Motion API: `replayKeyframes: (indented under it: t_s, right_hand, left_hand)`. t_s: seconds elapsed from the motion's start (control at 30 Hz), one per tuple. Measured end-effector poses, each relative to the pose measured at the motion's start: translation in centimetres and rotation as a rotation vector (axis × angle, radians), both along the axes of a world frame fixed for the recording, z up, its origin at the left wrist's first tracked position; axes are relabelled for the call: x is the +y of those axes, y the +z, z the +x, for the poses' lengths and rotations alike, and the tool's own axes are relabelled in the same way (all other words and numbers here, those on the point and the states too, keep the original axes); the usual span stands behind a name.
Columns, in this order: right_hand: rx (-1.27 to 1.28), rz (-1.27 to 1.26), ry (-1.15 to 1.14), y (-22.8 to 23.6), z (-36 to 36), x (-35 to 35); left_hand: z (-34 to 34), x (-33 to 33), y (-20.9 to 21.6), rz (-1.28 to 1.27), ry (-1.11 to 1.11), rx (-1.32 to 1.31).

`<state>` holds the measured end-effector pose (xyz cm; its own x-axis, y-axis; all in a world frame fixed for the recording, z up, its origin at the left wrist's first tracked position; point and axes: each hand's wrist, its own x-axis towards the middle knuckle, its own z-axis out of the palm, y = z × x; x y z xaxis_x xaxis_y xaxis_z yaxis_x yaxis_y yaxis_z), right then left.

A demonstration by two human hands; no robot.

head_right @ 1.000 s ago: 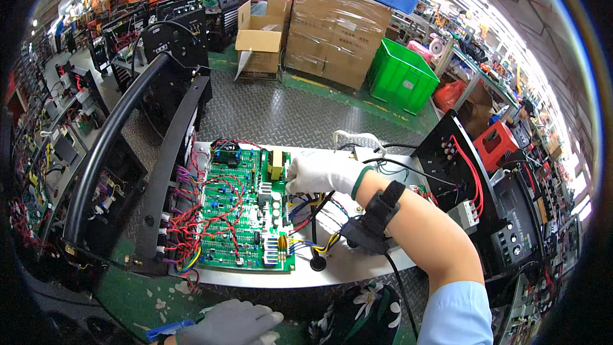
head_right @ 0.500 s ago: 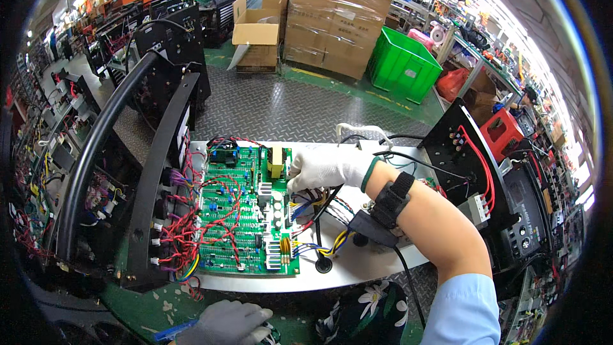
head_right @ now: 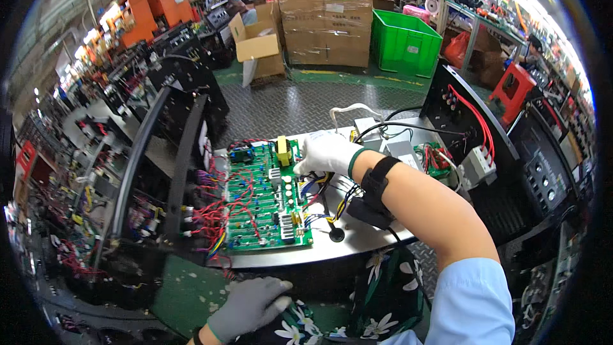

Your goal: Manually assemble internal components and wiring of an industrial welding machine unit.

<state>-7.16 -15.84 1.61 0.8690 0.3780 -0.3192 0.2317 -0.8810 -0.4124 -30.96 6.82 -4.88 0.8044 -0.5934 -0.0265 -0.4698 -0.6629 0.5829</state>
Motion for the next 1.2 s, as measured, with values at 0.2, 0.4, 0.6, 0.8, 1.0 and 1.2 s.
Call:
replayKeyframes:
  t_s: [0.2, 0.4, 0.6, 0.8, 1.0, 1.2]
  right_hand:
    - [-0.637, 0.489, 0.315, 1.6, -11.2, 2.3]
    - [-0.007, 0.46, 0.877, -2.7, -24.8, -0.4]
    - [-0.085, 0.539, 0.723, -6.3, -24.3, -4.7]
    - [0.126, 0.598, 0.778, -5.4, -20.3, -8.5]
    - [0.177, 0.752, 0.771, -6.4, -20.4, -11.9]
    - [0.205, 0.759, 0.766, -7.0, -19.1, -12.3]
  left_hand:
    - [0.3, 1.1, -0.6, -0.285, 0.568, -0.333]
    - [4.3, -2.2, 0.5, -0.458, 0.802, 0.056]
    - [4.9, -1.7, 0.8, -0.3, 0.768, 0.086]
    - [1.0, -1.6, 1.9, 0.307, 0.626, -0.384]
    - [3.3, -1.6, 1.3, 0.64, 0.834, -0.363]
    - [4.6, -3.2, 3.8, 0.596, 0.663, -0.363]
